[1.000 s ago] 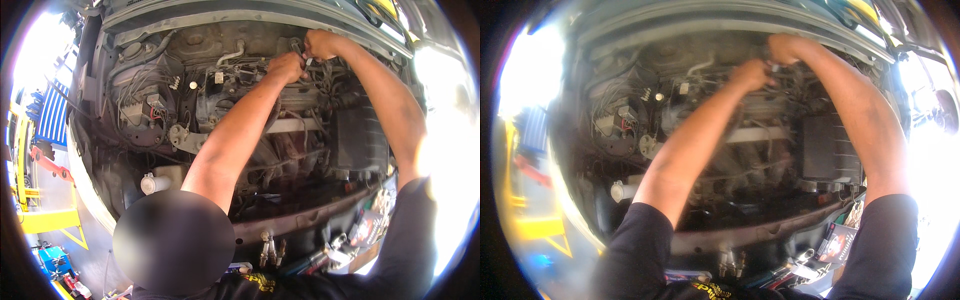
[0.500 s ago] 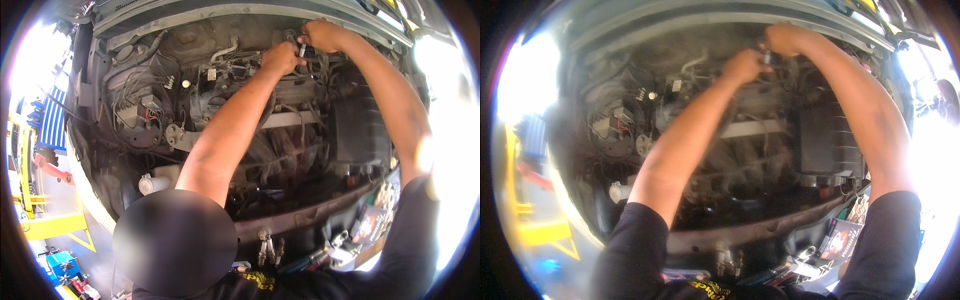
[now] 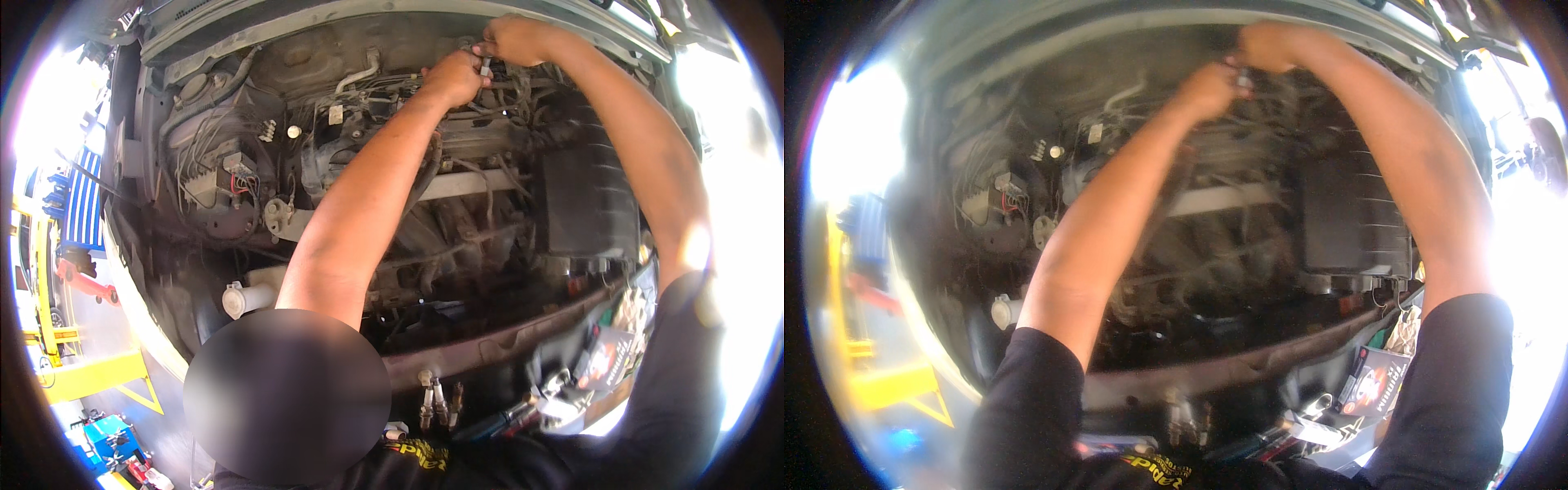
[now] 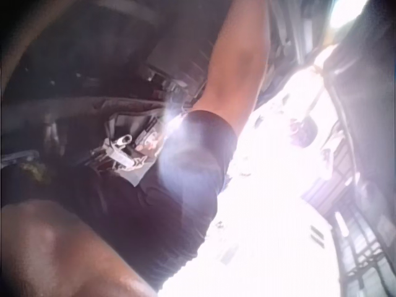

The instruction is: The person removes old spark plugs from a car engine using a socket wrench and installs new spark plugs into the engine. The person compares the old and new spark plugs before installation.

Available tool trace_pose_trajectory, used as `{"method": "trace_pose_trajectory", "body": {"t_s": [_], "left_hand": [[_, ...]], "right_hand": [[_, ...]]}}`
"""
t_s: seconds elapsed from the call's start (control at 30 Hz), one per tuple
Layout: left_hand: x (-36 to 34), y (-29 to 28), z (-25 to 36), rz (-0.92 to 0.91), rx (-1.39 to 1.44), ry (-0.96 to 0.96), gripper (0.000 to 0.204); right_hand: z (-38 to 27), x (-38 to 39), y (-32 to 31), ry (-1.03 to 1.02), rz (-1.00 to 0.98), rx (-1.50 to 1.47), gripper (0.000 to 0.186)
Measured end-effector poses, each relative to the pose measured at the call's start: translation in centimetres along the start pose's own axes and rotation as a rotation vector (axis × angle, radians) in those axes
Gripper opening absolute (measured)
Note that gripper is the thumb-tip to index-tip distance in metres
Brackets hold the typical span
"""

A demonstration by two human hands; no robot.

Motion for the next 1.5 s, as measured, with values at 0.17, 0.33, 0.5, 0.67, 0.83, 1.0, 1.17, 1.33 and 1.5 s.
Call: {"method": "trace_pose_trajectory", "body": {"t_s": [0.17, 0.33, 0.5, 0.67, 0.83, 1.0, 1.17, 1.33, 1.5], "left_hand": [[0.9, 0.4, 1.4, 0.072, -0.051, -0.004, 0.027], [0.7, -0.1, 1.3, 0.079, -0.024, 0.028, 0.036], [0.8, 0.3, 1.3, 0.096, -0.014, 0.025, 0.029], [0.9, 0.0, 1.7, 0.094, -0.023, 0.019, 0.035], [2.1, 0.3, 3.3, 0.232, -0.214, 0.024, 0.038], [2.2, 0.4, 3.0, 0.041, -0.093, -0.040, 0.040], [1.0, 0.4, 2.5, 0.135, -0.132, 0.075, 0.033], [2.4, -0.2, 2.6, 0.181, -0.161, -0.076, 0.034], [1.3, -0.3, 1.6, 0.076, -0.032, -0.060, 0.034]], "right_hand": [[1.0, 1.1, 0.5, 0.086, -0.031, -0.035, 0.055], [-0.4, 1.1, 0.0, -0.135, 0.012, -0.076, 0.059], [0.5, 0.8, 0.3, 0.058, 0.019, -0.062, 0.053], [0.4, 0.4, 0.4, -0.022, -0.003, -0.065, 0.055], [0.3, 0.6, 0.8, 0.030, -0.057, -0.008, 0.055], [0.4, 1.2, 0.3, 0.057, 0.018, -0.055, 0.047], [-0.4, 0.3, 0.7, -0.062, -0.034, -0.023, 0.041], [-0.3, 0.6, 0.3, 0.106, -0.094, -0.144, 0.036], [0.3, 0.6, 0.7, -0.019, 0.001, -0.091, 0.041]]}}
Point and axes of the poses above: each hand's wrist, its own x-axis away from the middle knuckle, its own y-axis out of the palm, z = x × y, the point moved 9 cm from there along -x, towards the middle knuckle, and after that the axes turned 14 degrees about x, right-handed, at the moved point
